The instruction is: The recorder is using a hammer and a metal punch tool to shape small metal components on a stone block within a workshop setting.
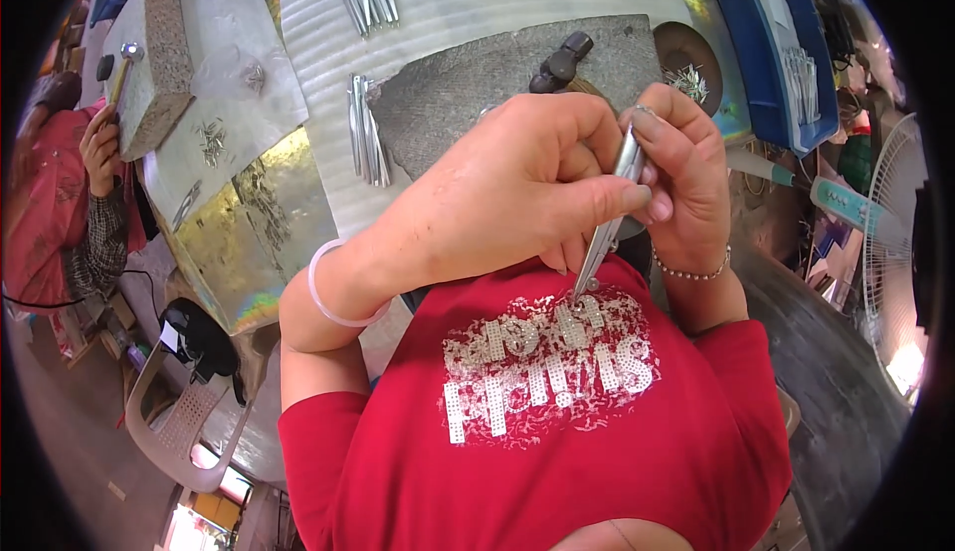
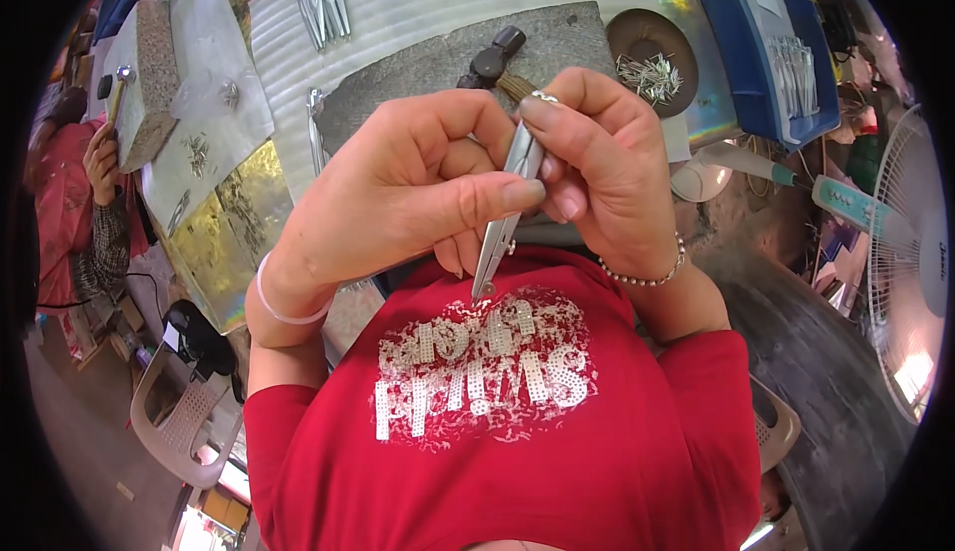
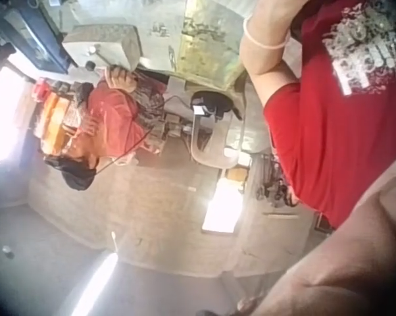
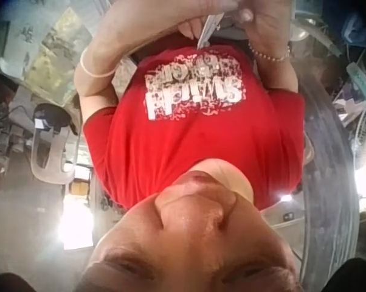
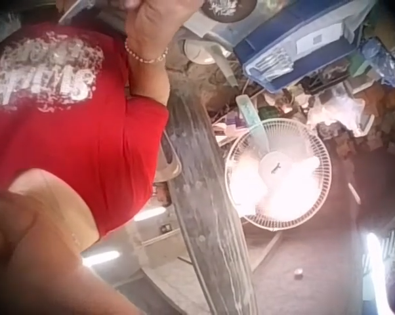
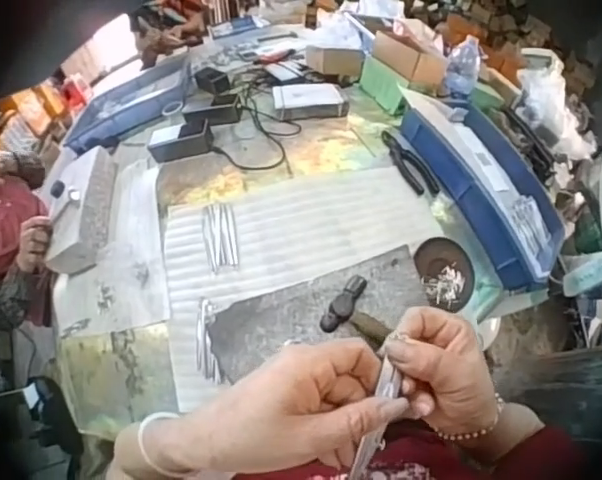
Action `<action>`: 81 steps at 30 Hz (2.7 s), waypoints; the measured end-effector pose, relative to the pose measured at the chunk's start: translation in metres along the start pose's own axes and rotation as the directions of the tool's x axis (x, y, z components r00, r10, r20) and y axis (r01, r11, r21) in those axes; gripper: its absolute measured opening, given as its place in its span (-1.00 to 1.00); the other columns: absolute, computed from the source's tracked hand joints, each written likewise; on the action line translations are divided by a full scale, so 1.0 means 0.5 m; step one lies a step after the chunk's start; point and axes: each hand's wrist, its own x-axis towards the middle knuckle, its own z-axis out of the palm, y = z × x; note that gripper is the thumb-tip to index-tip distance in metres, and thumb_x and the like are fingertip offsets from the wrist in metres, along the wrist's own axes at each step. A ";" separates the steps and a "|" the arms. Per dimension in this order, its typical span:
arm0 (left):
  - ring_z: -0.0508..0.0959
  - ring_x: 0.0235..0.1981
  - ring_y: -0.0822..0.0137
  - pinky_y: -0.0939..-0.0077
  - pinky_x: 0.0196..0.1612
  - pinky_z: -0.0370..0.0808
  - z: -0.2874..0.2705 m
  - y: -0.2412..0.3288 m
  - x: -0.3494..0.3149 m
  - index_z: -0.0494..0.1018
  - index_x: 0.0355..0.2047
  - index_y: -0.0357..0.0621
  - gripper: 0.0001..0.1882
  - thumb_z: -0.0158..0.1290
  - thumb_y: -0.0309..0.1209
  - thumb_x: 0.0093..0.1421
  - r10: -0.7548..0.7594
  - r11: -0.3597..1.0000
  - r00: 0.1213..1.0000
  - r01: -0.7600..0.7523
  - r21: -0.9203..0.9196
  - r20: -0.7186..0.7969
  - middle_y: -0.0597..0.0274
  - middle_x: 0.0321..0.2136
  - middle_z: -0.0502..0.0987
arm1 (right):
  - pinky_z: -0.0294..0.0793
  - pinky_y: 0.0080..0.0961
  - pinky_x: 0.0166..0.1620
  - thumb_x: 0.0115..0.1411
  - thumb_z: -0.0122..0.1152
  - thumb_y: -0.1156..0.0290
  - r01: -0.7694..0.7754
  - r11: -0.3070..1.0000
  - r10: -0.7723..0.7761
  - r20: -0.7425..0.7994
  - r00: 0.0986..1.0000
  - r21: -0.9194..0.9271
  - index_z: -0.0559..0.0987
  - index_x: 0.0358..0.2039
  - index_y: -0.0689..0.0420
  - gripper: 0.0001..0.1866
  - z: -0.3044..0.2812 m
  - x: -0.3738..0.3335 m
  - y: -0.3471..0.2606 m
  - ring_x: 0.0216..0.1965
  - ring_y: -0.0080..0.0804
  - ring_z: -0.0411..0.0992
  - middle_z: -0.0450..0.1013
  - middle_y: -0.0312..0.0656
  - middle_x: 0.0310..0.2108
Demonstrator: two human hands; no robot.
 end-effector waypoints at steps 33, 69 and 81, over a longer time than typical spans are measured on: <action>0.53 -0.68 0.42 0.65 -0.68 0.47 0.007 -0.078 -0.028 0.25 -0.37 -0.31 -0.74 0.04 -0.35 0.20 -0.031 0.949 1.000 0.031 -0.313 0.005 0.06 -0.47 0.57 | 0.07 -0.83 -0.75 0.19 0.09 0.41 -0.144 0.980 0.144 0.012 0.990 0.138 0.43 -0.47 0.14 -0.88 0.003 -0.014 0.050 -0.79 -0.80 0.12 0.32 -0.38 -0.66; 0.52 -0.69 0.42 0.69 -0.67 0.47 0.008 -0.098 -0.015 0.23 -0.34 -0.25 -0.79 0.03 -0.40 0.21 0.036 0.825 0.996 -0.079 -0.560 -0.087 0.11 -0.51 0.52 | 0.04 -0.81 -0.76 0.19 0.07 0.43 -0.179 0.972 0.171 0.065 0.983 0.153 0.41 -0.50 0.14 -0.86 0.017 0.029 0.035 -0.80 -0.79 0.11 0.31 -0.38 -0.68; 0.52 -0.63 0.46 0.71 -0.59 0.47 -0.005 -0.097 -0.016 0.24 -0.28 -0.28 -0.83 -0.01 -0.48 0.21 0.117 0.861 0.986 -0.162 -0.483 -0.122 0.12 -0.49 0.52 | 0.14 -0.82 -0.71 0.21 0.07 0.37 -0.136 0.991 0.134 0.077 0.988 0.018 0.43 -0.47 0.13 -0.85 0.020 0.049 0.020 -0.76 -0.77 0.20 0.36 -0.38 -0.65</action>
